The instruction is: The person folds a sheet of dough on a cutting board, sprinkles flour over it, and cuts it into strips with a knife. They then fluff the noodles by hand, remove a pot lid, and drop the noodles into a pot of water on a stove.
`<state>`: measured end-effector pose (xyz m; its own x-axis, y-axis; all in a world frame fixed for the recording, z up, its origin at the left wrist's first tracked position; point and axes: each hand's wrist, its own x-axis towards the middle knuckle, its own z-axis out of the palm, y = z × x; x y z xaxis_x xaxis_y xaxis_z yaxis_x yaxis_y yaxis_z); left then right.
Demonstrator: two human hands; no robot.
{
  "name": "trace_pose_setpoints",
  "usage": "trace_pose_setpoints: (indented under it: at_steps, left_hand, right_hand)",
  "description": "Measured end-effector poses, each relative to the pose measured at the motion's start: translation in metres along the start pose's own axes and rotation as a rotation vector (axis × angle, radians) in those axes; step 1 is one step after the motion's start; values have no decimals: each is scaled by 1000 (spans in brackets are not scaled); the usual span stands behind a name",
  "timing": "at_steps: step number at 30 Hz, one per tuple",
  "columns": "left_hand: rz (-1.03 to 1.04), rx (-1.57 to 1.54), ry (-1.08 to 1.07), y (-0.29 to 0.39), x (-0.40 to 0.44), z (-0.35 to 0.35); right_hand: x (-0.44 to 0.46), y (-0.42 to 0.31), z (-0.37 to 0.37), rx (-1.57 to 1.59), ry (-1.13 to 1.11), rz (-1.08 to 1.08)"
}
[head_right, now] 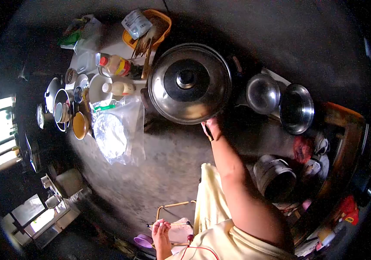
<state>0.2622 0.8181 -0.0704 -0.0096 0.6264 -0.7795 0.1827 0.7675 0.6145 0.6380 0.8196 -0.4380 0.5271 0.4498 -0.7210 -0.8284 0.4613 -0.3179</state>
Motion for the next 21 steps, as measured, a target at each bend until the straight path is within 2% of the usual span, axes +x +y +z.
trace_pose_setpoints:
  at_steps: [4,6,13,16,17,18,19,21]
  left_hand:
    - [1,26,-28,6,3,6]
    - [-1,171,-19,10,4,10]
    - [36,213,-4,6,8,15]
    - [45,262,-5,12,2,27]
    - [71,294,-23,12,2,28]
    - [98,323,-44,11,2,27]
    - [98,305,-50,10,5,26]
    - [123,334,-66,13,3,29]
  right_hand:
    - [10,-5,-2,-9,-2,-28]
    - [14,-8,-2,-15,-6,-35]
    - [18,6,-36,-102,-13,-85]
    - [25,22,-76,-338,-49,-221]
    - [5,-2,-48,-185,215,-29]
    - [3,-2,-57,-418,205,-133]
    - [-8,-15,-42,-544,339,-220]
    - [-27,-44,-6,-687,573,-560]
